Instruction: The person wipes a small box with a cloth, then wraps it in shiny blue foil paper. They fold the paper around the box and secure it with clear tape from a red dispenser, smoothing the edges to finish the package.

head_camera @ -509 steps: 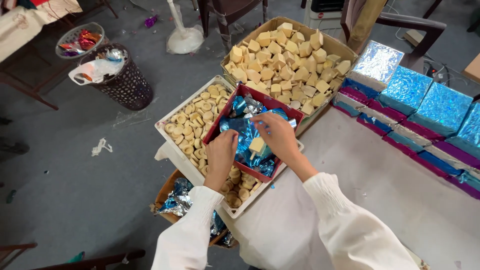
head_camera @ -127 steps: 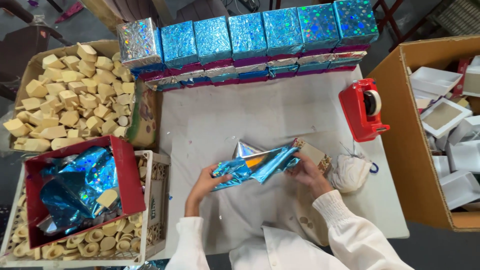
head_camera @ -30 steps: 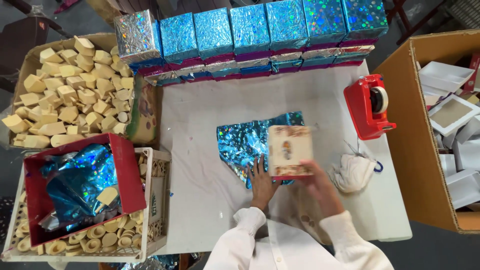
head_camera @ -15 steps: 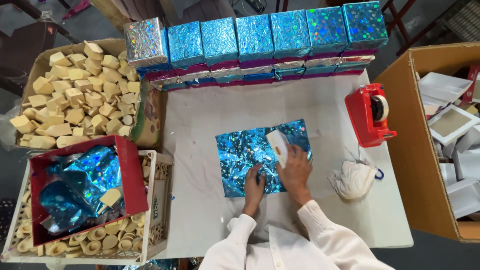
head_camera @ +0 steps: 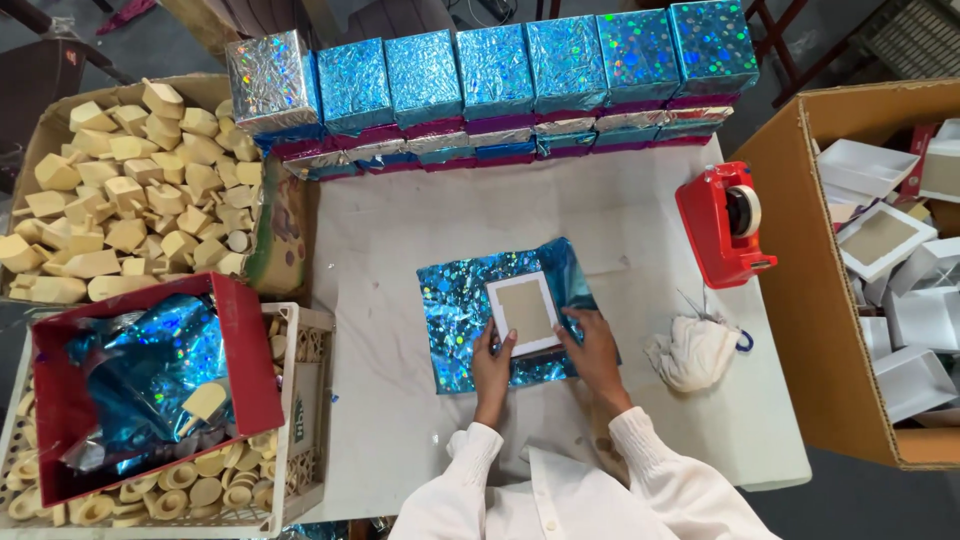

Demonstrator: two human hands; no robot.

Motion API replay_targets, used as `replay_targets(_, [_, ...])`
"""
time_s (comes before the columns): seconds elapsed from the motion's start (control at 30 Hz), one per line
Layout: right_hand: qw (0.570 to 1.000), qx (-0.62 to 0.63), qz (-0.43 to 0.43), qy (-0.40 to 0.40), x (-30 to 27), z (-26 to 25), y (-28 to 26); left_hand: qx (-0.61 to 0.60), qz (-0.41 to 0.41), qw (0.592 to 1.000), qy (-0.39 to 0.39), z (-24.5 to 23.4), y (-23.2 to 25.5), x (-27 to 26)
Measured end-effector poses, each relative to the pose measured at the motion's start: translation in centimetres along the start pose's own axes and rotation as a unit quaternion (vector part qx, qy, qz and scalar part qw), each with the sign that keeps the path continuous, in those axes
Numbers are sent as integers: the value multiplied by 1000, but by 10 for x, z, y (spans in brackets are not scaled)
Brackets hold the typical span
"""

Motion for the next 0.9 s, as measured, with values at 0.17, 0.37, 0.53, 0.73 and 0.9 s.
replay_targets(0.17, [997,-58,-47,-24,-10,-3,-24,116,82,989,28,-8,5,3])
replay_targets(0.37, [997,-36,-60,43,-11,-18,-23,147,101,982,56,-27,24,-4])
replay_targets(0.53, [990,-39,-22,137,3,-43,-9,250,180,930,202,-65,20,-7])
replay_targets(0.73, [969,187,153,-55,1,-18,22,128,83,968,197,-97,-34,25])
replay_targets(0.9, [979,128,152,-46,5,-6,50,68,-17,989,133,-109,-34,28])
Point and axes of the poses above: each hand's wrist, its own x-axis towards the middle knuckle, its own z-axis out of the palm, y = z × x, the point moved 1 cm from there along x, towards the middle knuckle
